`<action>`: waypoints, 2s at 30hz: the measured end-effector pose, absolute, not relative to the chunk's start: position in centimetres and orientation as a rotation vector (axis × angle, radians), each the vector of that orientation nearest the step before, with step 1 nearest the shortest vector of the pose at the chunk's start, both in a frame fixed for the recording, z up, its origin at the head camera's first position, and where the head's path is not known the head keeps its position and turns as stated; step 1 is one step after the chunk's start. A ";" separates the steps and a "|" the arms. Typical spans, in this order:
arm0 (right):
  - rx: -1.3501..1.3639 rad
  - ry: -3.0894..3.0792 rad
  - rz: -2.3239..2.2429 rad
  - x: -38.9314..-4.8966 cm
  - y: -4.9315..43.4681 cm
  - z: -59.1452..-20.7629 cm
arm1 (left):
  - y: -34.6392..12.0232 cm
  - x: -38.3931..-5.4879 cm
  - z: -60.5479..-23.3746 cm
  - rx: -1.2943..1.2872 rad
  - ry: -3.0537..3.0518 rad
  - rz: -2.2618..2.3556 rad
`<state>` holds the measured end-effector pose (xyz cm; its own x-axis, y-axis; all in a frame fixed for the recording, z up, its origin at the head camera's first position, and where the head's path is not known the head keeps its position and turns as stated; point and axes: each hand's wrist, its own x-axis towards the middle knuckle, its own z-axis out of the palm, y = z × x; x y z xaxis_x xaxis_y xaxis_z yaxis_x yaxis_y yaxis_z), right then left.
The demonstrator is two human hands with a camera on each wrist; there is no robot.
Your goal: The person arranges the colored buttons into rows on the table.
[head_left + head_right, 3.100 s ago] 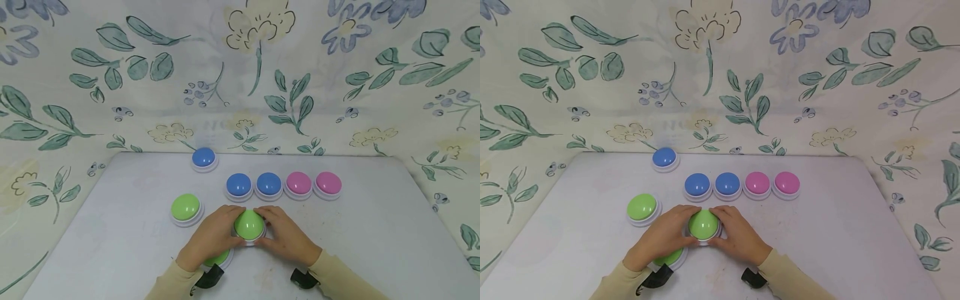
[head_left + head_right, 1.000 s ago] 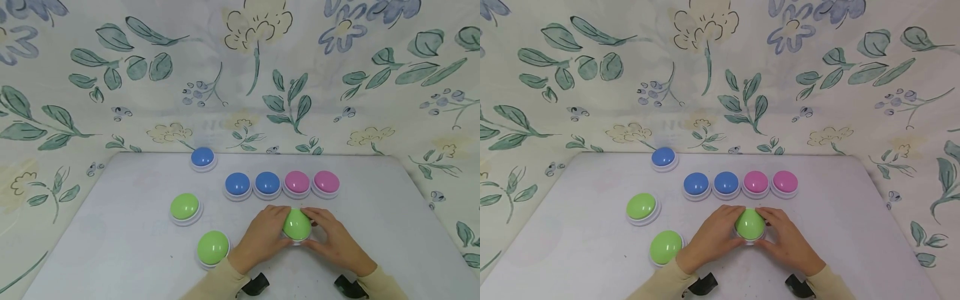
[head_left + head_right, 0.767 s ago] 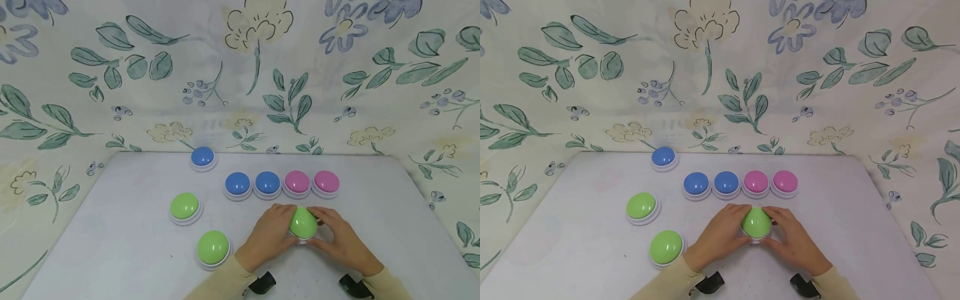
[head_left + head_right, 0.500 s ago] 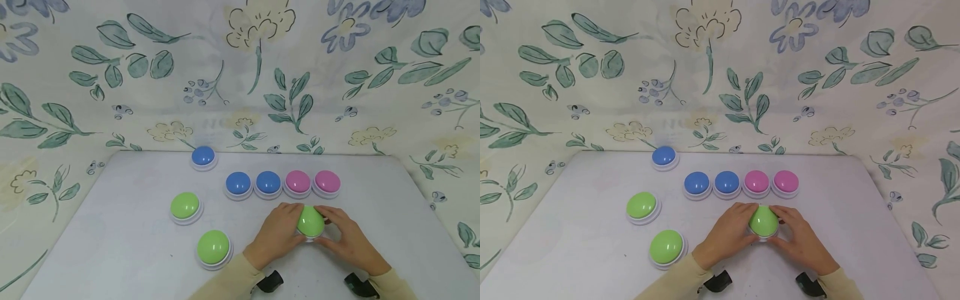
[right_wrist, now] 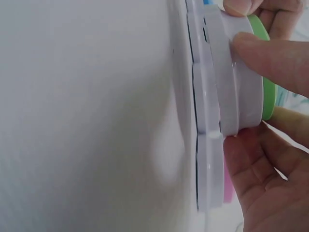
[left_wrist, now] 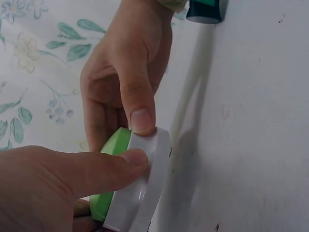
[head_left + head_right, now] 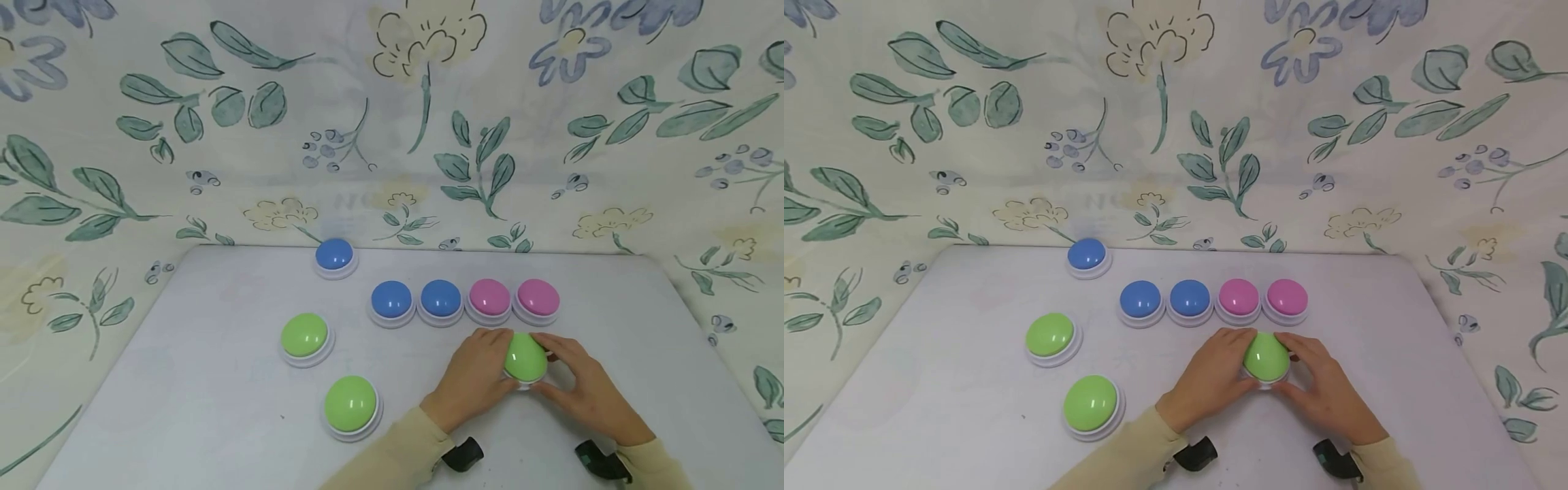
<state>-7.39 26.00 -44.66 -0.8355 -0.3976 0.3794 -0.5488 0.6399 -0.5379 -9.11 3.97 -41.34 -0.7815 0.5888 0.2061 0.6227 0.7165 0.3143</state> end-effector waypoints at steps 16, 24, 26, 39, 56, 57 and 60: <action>0.740 -2.669 1.006 -7.6 27.8 -44.9 | 6.1 -9.6 -41.8 -0.972 -2.835 -0.542; 0.692 -2.704 1.034 -7.7 28.3 -44.9 | 6.8 -9.9 -42.3 -0.964 -2.817 -0.562; 0.663 -2.725 1.040 -7.7 28.3 -44.9 | 7.0 -9.9 -42.3 -0.955 -2.826 -0.568; 0.600 -2.728 1.148 -7.7 28.7 -45.2 | 7.9 -9.9 -42.6 -0.916 -2.819 -0.543; 0.535 -2.718 1.229 -7.5 28.9 -46.0 | 8.3 -9.7 -43.9 -0.880 -2.701 -0.688; 0.529 -2.720 1.221 -7.5 28.9 -46.0 | 8.4 -9.7 -43.9 -0.877 -2.702 -0.694; 0.517 -2.729 1.197 -7.5 28.9 -46.0 | 8.4 -9.9 -44.0 -0.872 -2.699 -0.718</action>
